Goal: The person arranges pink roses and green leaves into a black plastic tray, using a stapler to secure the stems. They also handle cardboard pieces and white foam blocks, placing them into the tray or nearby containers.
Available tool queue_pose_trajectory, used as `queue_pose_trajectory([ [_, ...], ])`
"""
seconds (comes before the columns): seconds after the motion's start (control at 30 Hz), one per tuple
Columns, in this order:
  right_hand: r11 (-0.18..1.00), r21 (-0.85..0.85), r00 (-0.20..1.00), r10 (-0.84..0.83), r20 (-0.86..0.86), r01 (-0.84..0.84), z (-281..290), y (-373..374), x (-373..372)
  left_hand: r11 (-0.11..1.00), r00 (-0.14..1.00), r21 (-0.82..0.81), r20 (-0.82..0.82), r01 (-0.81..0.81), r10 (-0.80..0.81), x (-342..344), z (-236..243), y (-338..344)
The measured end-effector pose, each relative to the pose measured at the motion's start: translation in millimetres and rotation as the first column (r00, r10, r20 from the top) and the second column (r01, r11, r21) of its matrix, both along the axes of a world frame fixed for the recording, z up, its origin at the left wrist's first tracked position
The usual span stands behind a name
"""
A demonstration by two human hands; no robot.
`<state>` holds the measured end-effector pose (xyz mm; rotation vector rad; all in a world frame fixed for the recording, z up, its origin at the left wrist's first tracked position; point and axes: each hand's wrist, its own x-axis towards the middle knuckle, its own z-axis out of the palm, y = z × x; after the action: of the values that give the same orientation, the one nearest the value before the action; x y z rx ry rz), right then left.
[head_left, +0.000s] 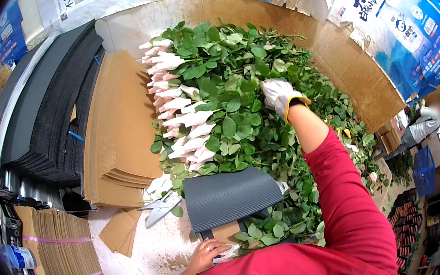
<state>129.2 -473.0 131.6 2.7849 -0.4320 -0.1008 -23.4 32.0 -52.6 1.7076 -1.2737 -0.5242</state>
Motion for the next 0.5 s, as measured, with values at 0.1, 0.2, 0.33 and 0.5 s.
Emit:
queue_pose_trajectory([
  [0.1, 0.993, -0.120, 0.989, 0.027, 0.146, -0.010, 10, 16, -10, 1.000, 1.000, -0.001, -0.007, 0.010, -0.010, 3, 4, -4],
  [0.2, 0.945, -0.323, 0.839, 0.215, 0.500, -0.050, 17, 25, -30, 0.999, 0.999, 0.005, -0.006, 0.035, -0.035, 3, 2, -4],
  [0.33, 0.946, -0.084, 0.787, 0.307, 0.535, -0.312, 42, 85, -34, 1.000, 1.000, 0.021, -0.007, 0.021, -0.021, 0, -4, 0],
  [0.5, 0.814, -0.167, 0.771, 0.580, 0.262, -0.556, -11, 146, 5, 0.999, 0.999, -0.035, -0.009, 0.041, -0.041, -2, -26, 4],
])
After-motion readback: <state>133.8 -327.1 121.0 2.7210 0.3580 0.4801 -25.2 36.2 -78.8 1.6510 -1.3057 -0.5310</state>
